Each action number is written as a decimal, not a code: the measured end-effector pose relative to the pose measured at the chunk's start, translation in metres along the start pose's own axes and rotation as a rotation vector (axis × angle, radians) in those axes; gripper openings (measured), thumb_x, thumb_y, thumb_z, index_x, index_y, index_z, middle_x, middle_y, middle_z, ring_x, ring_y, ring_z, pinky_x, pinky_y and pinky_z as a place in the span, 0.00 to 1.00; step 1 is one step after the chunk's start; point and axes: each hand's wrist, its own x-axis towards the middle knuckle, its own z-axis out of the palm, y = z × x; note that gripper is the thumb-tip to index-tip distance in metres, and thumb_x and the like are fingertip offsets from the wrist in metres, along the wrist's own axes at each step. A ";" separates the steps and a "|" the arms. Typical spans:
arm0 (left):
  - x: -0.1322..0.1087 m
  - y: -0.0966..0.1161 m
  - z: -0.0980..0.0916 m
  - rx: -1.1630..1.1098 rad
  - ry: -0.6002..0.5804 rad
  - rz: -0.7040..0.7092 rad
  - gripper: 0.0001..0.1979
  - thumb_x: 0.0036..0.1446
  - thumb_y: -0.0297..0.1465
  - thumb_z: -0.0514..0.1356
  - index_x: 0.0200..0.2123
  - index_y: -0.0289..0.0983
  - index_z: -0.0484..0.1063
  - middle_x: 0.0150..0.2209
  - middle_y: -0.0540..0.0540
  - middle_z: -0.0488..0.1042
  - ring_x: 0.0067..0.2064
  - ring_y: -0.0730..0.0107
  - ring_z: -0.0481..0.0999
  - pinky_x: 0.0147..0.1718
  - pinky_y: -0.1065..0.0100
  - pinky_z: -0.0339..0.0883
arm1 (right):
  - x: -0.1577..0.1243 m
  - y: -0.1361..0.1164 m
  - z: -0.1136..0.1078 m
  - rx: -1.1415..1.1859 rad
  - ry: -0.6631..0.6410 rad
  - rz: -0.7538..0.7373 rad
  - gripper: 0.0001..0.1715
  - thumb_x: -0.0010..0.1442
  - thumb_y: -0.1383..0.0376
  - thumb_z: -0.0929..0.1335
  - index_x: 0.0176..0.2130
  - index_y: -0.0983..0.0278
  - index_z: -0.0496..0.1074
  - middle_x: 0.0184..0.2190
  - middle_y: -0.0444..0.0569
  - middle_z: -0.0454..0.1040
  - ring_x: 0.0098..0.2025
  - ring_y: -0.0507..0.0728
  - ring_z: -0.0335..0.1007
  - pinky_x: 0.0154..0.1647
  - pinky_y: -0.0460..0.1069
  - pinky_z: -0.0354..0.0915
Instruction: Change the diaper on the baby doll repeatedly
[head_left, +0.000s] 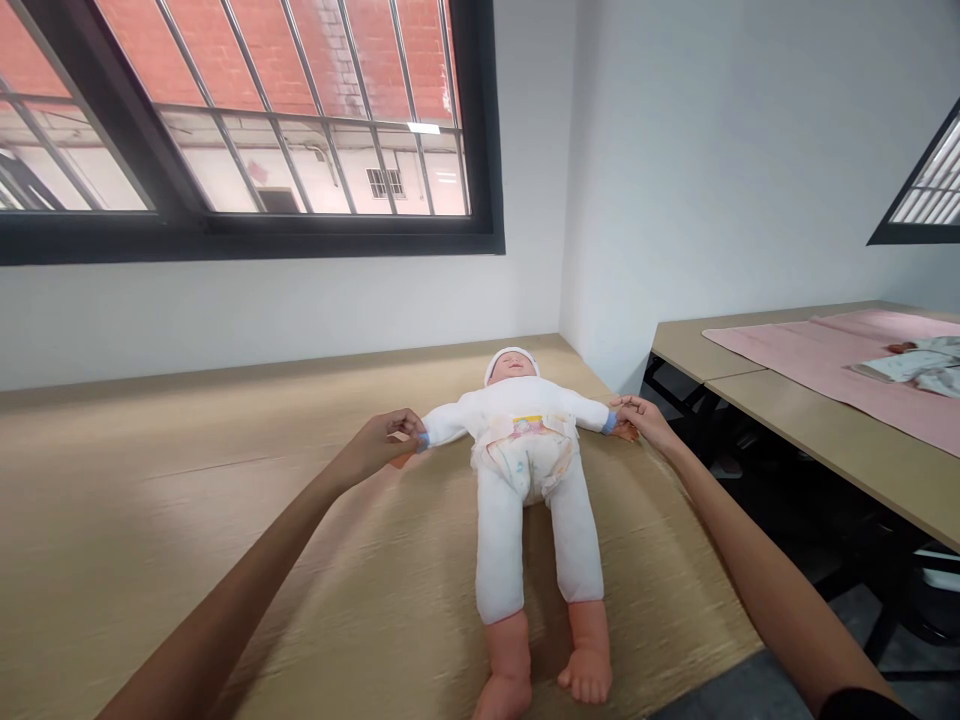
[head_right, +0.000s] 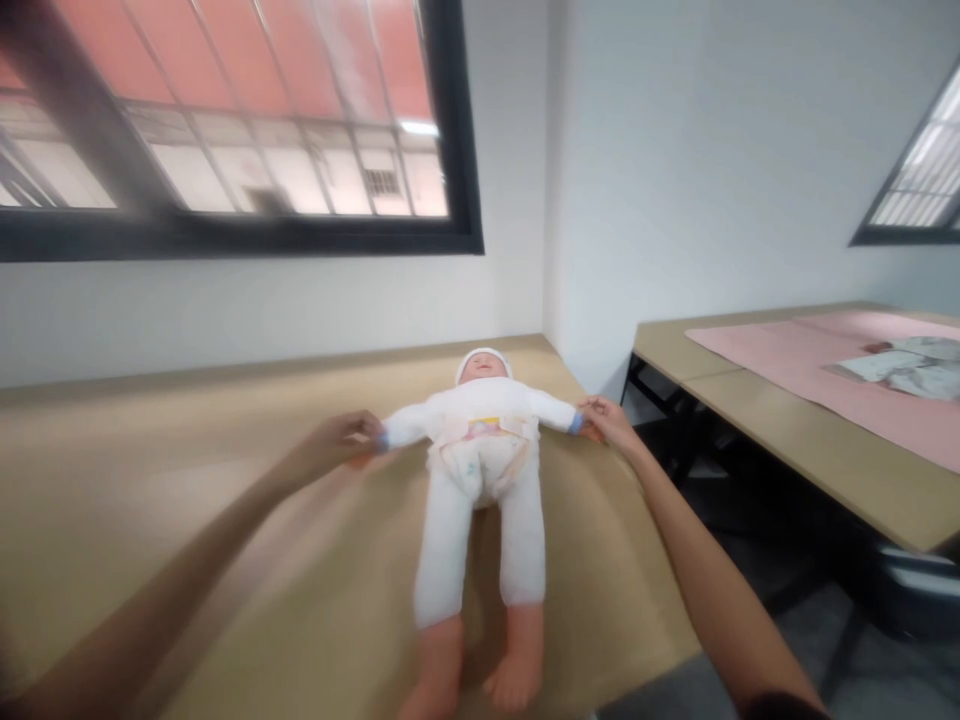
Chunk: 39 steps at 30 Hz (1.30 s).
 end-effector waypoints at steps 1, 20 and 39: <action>0.000 0.000 0.000 -0.001 -0.002 0.003 0.08 0.46 0.36 0.63 0.28 0.37 0.72 0.27 0.49 0.74 0.29 0.70 0.72 0.26 0.71 0.65 | -0.001 -0.001 0.001 0.009 -0.007 -0.004 0.15 0.42 0.61 0.72 0.33 0.64 0.73 0.27 0.45 0.75 0.28 0.53 0.70 0.33 0.48 0.66; -0.001 0.001 0.000 0.040 -0.002 -0.004 0.09 0.46 0.38 0.62 0.28 0.38 0.72 0.28 0.49 0.75 0.30 0.68 0.74 0.28 0.69 0.67 | 0.005 0.007 -0.002 -0.077 0.020 -0.049 0.14 0.44 0.60 0.72 0.33 0.64 0.73 0.32 0.46 0.75 0.34 0.53 0.70 0.37 0.47 0.65; -0.001 0.001 0.000 0.030 -0.010 -0.004 0.10 0.46 0.38 0.63 0.28 0.38 0.72 0.27 0.49 0.75 0.30 0.67 0.73 0.27 0.70 0.66 | 0.001 0.004 0.002 -0.109 0.058 0.006 0.18 0.42 0.59 0.73 0.34 0.64 0.72 0.26 0.45 0.74 0.28 0.54 0.69 0.28 0.47 0.63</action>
